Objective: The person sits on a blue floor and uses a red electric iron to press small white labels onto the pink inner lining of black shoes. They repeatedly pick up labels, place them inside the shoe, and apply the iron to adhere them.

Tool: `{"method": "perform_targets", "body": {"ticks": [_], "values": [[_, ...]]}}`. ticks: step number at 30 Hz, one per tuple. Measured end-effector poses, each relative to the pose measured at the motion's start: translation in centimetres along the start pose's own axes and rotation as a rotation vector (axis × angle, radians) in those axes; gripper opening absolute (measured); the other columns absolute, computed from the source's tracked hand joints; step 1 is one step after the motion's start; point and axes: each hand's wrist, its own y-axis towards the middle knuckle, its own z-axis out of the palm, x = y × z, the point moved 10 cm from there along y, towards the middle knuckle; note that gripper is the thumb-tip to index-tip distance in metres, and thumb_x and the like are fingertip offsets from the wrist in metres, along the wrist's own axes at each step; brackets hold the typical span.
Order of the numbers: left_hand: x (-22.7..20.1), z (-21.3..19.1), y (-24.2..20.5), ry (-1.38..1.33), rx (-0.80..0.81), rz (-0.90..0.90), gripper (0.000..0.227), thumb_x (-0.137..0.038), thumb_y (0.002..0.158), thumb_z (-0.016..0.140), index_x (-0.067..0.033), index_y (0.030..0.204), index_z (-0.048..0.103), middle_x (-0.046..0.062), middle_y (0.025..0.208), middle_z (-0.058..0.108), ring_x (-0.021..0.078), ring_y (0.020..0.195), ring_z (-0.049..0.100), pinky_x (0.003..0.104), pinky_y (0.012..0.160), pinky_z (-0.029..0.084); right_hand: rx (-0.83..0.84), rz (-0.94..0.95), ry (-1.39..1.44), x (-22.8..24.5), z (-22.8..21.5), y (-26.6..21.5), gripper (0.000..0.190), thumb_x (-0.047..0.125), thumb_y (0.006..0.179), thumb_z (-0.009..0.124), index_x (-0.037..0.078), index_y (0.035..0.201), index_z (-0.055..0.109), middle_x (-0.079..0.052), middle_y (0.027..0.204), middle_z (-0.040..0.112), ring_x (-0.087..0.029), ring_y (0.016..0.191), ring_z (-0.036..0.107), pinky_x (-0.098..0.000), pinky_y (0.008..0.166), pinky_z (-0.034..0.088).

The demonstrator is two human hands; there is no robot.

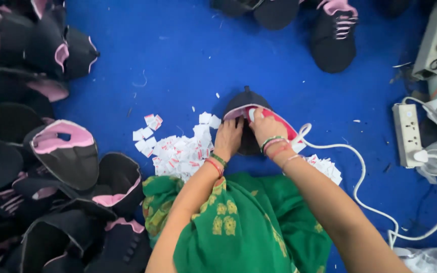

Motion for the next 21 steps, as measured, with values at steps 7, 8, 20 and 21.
{"method": "perform_targets", "body": {"ticks": [7, 8, 20, 21], "values": [[-1.9, -2.0, -3.0, 0.057, 0.068, -0.004, 0.057, -0.014, 0.091, 0.060, 0.0007, 0.147, 0.057, 0.013, 0.113, 0.060, 0.0291, 0.105, 0.057, 0.040, 0.090, 0.048, 0.082, 0.002, 0.033, -2.3, -2.6, -2.3, 0.057, 0.049, 0.096, 0.059, 0.010, 0.137, 0.051, -0.023, 0.091, 0.073, -0.043, 0.083, 0.073, -0.0550, 0.071, 0.058], [-2.3, -3.4, -2.9, -0.004, 0.028, 0.005, 0.058, -0.021, 0.089, 0.063, 0.0015, 0.142, 0.058, 0.017, 0.118, 0.060, 0.0325, 0.107, 0.056, 0.042, 0.091, 0.047, 0.054, 0.009, 0.091, -2.2, -3.9, -2.3, 0.055, 0.049, 0.098, 0.058, 0.010, 0.136, 0.051, -0.024, 0.092, 0.073, -0.045, 0.084, 0.072, -0.0561, 0.072, 0.058], [-2.0, -3.3, -3.3, -0.056, 0.020, 0.103, 0.049, -0.027, 0.089, 0.066, -0.0039, 0.133, 0.065, 0.023, 0.149, 0.051, 0.0385, 0.119, 0.053, 0.046, 0.100, 0.046, 0.085, -0.147, 0.124, 0.9, -1.9, 1.4, 0.060, 0.046, 0.097, 0.059, 0.009, 0.143, 0.048, -0.025, 0.092, 0.072, -0.043, 0.080, 0.072, -0.0536, 0.068, 0.058], [-2.3, -2.8, -3.7, -0.032, 0.004, 0.112, 0.049, -0.028, 0.090, 0.066, -0.0048, 0.133, 0.065, 0.021, 0.147, 0.051, 0.0389, 0.119, 0.053, 0.047, 0.099, 0.046, 0.133, -0.122, 0.064, 1.0, -1.6, 0.8, 0.061, 0.047, 0.098, 0.058, 0.009, 0.145, 0.046, -0.023, 0.088, 0.073, -0.041, 0.080, 0.073, -0.0524, 0.067, 0.059]]}}
